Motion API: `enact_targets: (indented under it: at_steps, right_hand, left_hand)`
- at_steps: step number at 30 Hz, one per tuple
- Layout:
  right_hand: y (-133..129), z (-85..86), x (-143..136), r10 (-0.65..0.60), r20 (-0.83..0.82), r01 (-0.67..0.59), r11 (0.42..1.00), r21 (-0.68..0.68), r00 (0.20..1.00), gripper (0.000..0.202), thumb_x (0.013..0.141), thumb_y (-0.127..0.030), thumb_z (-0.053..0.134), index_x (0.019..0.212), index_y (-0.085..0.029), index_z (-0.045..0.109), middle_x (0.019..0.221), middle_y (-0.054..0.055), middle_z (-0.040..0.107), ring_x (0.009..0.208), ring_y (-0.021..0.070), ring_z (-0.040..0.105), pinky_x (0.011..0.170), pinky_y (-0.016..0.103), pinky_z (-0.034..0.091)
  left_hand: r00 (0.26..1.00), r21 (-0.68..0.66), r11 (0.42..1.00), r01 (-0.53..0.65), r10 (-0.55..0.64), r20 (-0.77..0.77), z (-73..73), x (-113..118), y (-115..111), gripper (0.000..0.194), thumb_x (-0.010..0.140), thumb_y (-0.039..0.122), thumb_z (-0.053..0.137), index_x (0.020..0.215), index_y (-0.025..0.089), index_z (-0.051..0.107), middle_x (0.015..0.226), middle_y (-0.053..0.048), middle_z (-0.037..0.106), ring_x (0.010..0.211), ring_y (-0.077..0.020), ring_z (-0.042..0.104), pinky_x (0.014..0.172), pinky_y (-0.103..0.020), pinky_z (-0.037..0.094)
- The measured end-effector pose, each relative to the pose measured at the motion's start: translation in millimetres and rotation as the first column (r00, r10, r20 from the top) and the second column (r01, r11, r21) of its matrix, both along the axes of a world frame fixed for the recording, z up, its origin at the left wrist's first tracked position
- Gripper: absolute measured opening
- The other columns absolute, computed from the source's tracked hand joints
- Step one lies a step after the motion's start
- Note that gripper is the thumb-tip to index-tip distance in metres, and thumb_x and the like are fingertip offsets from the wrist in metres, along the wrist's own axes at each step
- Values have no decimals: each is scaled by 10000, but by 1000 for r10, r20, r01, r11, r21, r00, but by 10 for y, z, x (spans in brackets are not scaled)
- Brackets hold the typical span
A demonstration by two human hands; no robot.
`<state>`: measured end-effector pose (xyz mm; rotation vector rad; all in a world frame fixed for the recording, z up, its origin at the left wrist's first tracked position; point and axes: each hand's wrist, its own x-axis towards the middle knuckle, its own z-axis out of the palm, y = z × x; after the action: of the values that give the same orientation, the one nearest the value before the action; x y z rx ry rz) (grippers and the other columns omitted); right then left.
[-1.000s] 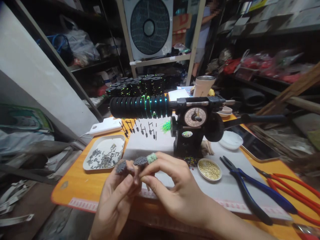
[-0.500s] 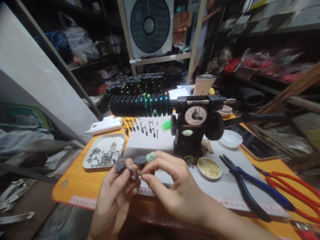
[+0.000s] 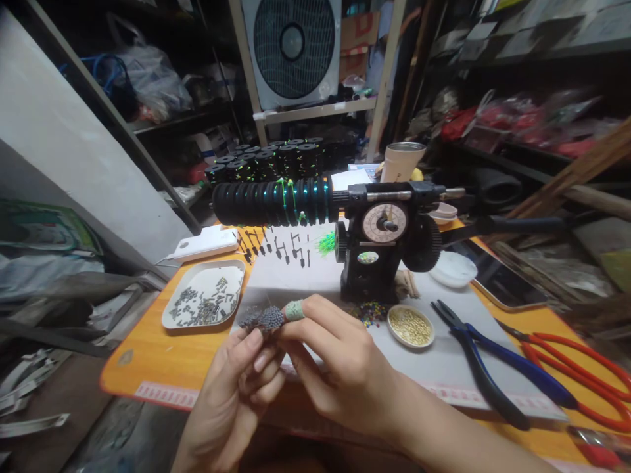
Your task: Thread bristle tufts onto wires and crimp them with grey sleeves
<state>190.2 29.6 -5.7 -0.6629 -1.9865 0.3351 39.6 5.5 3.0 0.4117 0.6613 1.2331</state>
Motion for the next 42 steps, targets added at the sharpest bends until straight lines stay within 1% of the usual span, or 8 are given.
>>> enact_targets:
  at_steps: [4,9,13,17,24,29,38,42]
  right_hand:
    - [3,-3,-5,-19,-5,19,1000,-4,1000,214,883,19,527,973,-156,611,819,63,583,743,174,551,619,287,478]
    - [0,7,-7,-33,-23,32,999,-38,999,192,882,3,566,944,-173,611,790,35,585,719,154,562,616,265,479]
    - [0,26,-9,-16,-46,13,998,-65,999,184,881,8,564,928,-160,621,789,35,589,721,148,571,616,257,472]
    - [4,19,-9,-16,-28,13,997,-78,999,167,889,-7,560,926,-155,626,780,38,579,708,153,568,599,265,468]
    - [6,-9,-16,-36,21,35,999,14,999,194,902,-9,522,961,-167,617,825,68,597,755,185,569,626,299,500]
    - [-1,-27,-5,-31,80,27,998,56,996,198,903,12,509,979,-138,613,863,108,610,782,206,571,642,325,498]
    - [14,-27,-6,-55,96,48,996,73,994,185,902,15,514,979,-117,618,889,120,617,826,210,580,683,327,509]
    - [-2,-17,7,-14,52,13,1000,18,999,209,893,22,529,999,-131,623,977,119,622,912,198,608,752,298,520]
  left_hand:
    - [996,-37,999,29,-26,89,-15,-34,11,282,723,217,853,707,128,586,550,102,355,484,-36,166,404,-120,208]
    - [987,-63,996,62,-52,153,-60,-64,29,250,723,221,854,737,96,638,562,92,373,475,-25,169,398,-109,225]
    - [992,-34,999,34,-30,122,-83,-64,43,210,721,191,850,799,100,678,582,98,345,483,-30,152,406,-105,239]
    - [996,5,999,32,-32,79,-86,-51,57,210,743,195,831,740,122,634,569,106,312,490,-42,122,405,-107,232]
    - [998,15,999,39,-40,44,-70,-23,50,365,745,226,832,654,163,484,548,115,296,481,-39,114,391,-112,204]
    - [1000,0,1000,10,-10,15,-83,17,68,394,719,245,853,668,174,470,539,121,289,471,-34,119,387,-113,211]
    - [985,-19,998,56,-52,162,-108,14,78,414,714,211,862,627,163,460,530,120,292,471,-29,96,378,-110,186]
    - [977,-70,995,68,-53,209,-114,-5,77,341,685,190,881,683,131,545,527,118,335,466,-24,119,373,-92,210]
